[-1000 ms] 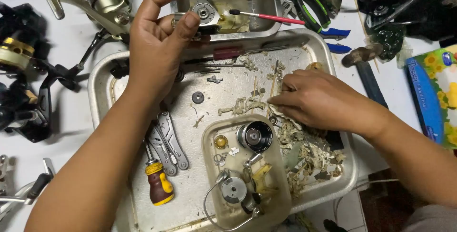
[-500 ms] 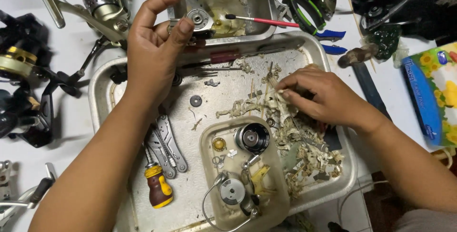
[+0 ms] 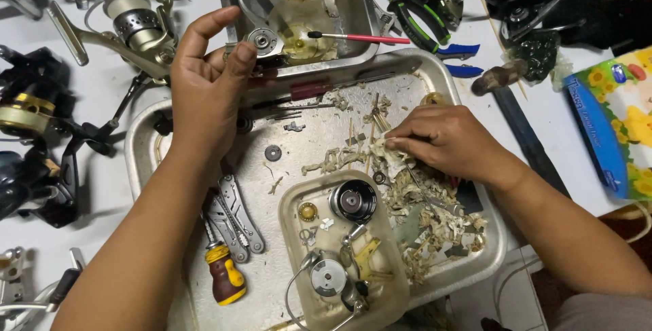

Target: Disassembling, cleaning, and reassembling the internal components of a spinning fishing reel on a maintenance tray.

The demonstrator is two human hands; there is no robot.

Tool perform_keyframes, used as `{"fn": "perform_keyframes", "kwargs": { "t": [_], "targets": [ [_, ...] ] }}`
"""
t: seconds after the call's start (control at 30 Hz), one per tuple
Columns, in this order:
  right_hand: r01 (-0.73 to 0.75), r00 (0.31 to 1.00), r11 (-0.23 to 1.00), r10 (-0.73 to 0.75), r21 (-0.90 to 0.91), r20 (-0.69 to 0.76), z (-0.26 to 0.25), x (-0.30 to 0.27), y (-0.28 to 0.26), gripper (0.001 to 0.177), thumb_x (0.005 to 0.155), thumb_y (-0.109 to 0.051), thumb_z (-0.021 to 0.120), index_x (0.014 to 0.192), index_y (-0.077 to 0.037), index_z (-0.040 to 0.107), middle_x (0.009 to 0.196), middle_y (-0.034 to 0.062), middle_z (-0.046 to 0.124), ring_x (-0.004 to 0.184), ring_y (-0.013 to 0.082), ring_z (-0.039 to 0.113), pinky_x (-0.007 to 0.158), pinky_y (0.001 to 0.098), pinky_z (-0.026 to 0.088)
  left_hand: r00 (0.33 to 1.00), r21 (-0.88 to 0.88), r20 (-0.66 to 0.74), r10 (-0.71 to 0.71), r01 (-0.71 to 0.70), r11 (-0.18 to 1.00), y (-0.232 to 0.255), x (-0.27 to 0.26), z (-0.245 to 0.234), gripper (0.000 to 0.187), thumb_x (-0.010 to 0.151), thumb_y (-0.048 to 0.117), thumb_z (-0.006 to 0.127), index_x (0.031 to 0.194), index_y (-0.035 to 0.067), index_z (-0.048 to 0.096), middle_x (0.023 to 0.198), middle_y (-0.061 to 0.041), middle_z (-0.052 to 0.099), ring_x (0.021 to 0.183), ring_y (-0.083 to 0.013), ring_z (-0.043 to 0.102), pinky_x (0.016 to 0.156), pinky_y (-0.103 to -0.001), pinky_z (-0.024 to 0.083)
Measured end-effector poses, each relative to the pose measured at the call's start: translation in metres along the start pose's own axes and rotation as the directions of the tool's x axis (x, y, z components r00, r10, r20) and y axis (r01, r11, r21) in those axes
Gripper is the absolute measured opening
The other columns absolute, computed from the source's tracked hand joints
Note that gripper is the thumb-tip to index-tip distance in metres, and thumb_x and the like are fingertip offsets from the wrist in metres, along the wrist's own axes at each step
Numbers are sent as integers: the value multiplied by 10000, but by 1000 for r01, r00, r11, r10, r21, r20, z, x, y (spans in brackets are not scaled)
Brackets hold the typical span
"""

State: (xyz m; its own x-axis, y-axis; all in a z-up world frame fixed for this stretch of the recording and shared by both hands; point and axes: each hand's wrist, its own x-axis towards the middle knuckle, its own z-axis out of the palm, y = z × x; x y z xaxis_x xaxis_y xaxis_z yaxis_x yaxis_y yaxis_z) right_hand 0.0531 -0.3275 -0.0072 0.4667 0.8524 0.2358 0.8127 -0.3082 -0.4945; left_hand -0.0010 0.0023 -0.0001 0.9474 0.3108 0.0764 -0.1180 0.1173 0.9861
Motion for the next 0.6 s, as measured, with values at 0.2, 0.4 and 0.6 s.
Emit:
{"fn": "perform_keyframes", "kwargs": {
  "t": [0.2, 0.4, 0.6],
  "targets": [
    [-102, 995, 995, 102, 6, -18, 0, 1, -8, 177, 991, -156, 641, 1031, -49, 775, 975, 89, 795, 872, 216, 748, 865, 374, 580, 1000, 0, 17, 12, -12, 1000, -1, 1, -1, 606, 876, 459, 757, 1358, 155, 551, 779, 73, 602, 579, 10, 398, 507, -132, 288],
    [-128, 992, 992, 128, 9, 1, 1, -3, -4, 209, 983, -131, 605, 1089, -58, 770, 1021, 97, 797, 868, 213, 755, 857, 379, 587, 1000, -18, 22, 13, -13, 1000, -1, 1, 0, 589, 881, 441, 764, 1353, 158, 553, 749, 87, 570, 579, 7, 386, 513, -137, 274],
    [-158, 987, 986, 158, 61, -8, -5, -5, -10, 345, 938, -45, 674, 1282, -53, 703, 1159, 134, 774, 986, 256, 762, 928, 381, 596, 999, -27, 25, 25, -25, 999, -2, 1, 0, 551, 898, 415, 765, 1343, 159, 561, 742, 90, 564, 572, 13, 381, 508, -136, 272]
  ]
}}
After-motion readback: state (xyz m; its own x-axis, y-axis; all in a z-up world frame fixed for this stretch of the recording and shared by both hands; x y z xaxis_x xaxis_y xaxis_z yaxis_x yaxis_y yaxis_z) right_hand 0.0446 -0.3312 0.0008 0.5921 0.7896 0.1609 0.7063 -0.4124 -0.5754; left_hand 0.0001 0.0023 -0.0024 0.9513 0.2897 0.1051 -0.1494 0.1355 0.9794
